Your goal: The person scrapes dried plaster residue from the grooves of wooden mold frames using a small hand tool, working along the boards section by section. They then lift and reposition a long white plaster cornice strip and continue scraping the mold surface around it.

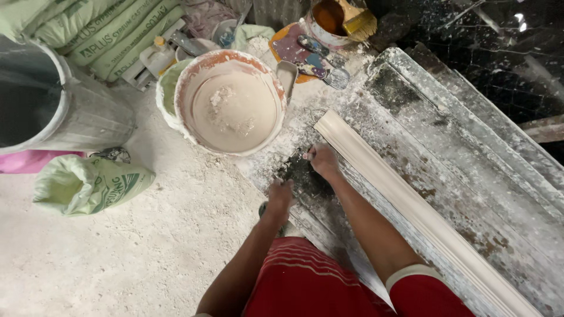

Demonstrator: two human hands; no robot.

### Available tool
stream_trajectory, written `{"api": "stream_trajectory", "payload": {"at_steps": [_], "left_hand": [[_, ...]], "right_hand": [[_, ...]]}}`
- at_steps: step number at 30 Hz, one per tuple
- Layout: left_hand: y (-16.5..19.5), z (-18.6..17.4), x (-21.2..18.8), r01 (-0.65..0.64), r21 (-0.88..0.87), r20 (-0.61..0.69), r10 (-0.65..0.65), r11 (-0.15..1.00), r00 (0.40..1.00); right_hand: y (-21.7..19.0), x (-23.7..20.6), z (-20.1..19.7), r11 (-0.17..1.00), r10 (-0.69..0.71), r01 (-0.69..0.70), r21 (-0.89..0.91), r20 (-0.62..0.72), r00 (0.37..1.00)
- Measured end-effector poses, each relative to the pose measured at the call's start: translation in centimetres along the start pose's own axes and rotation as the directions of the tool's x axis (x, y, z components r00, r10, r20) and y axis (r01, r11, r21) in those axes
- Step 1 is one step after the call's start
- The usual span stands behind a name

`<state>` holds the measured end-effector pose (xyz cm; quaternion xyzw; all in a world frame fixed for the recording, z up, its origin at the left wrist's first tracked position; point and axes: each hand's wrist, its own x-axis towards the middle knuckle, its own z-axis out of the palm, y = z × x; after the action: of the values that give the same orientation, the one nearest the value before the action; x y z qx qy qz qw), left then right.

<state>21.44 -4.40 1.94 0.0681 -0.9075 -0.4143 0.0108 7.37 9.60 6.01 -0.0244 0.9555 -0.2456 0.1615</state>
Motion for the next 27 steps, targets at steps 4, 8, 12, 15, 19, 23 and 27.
{"api": "stream_trajectory", "payload": {"at_steps": [4,8,12,15,19,23,27], "left_hand": [[3.4,-1.0,0.8,0.737,-0.655,0.502,-0.633,0.167,0.589],[5.5,-1.0,1.2,0.731,-0.680,0.539,-0.636,0.058,0.552],[7.2,-1.3,1.6,0.610,-0.782,0.467,-0.528,0.128,0.709],[8.5,-2.0,2.0,0.686,-0.701,0.489,-0.570,0.194,0.661],[7.4,-2.7,1.8,0.775,-0.566,0.497,-0.634,0.280,0.592],[1.7,-2.0,1.1,0.644,-0.496,0.419,-0.489,0.582,0.765],[-4.3,-1.1,1.9,-0.148,0.201,0.062,0.139,0.968,0.988]], "right_hand": [[0.5,0.3,0.1,0.998,0.032,-0.033,0.056,0.016,0.999],[1.3,0.3,0.6,0.994,0.021,-0.022,0.106,0.010,1.000],[1.8,0.6,0.8,0.995,-0.013,0.014,0.095,-0.008,1.000],[2.1,1.2,0.8,0.996,-0.001,-0.002,0.087,0.042,0.999],[2.2,1.4,0.8,0.999,0.025,-0.029,0.042,0.100,0.995],[2.0,1.1,0.9,0.978,-0.090,0.064,0.197,0.124,0.988],[0.9,0.8,0.6,0.978,-0.112,0.082,0.193,0.152,0.982]]}}
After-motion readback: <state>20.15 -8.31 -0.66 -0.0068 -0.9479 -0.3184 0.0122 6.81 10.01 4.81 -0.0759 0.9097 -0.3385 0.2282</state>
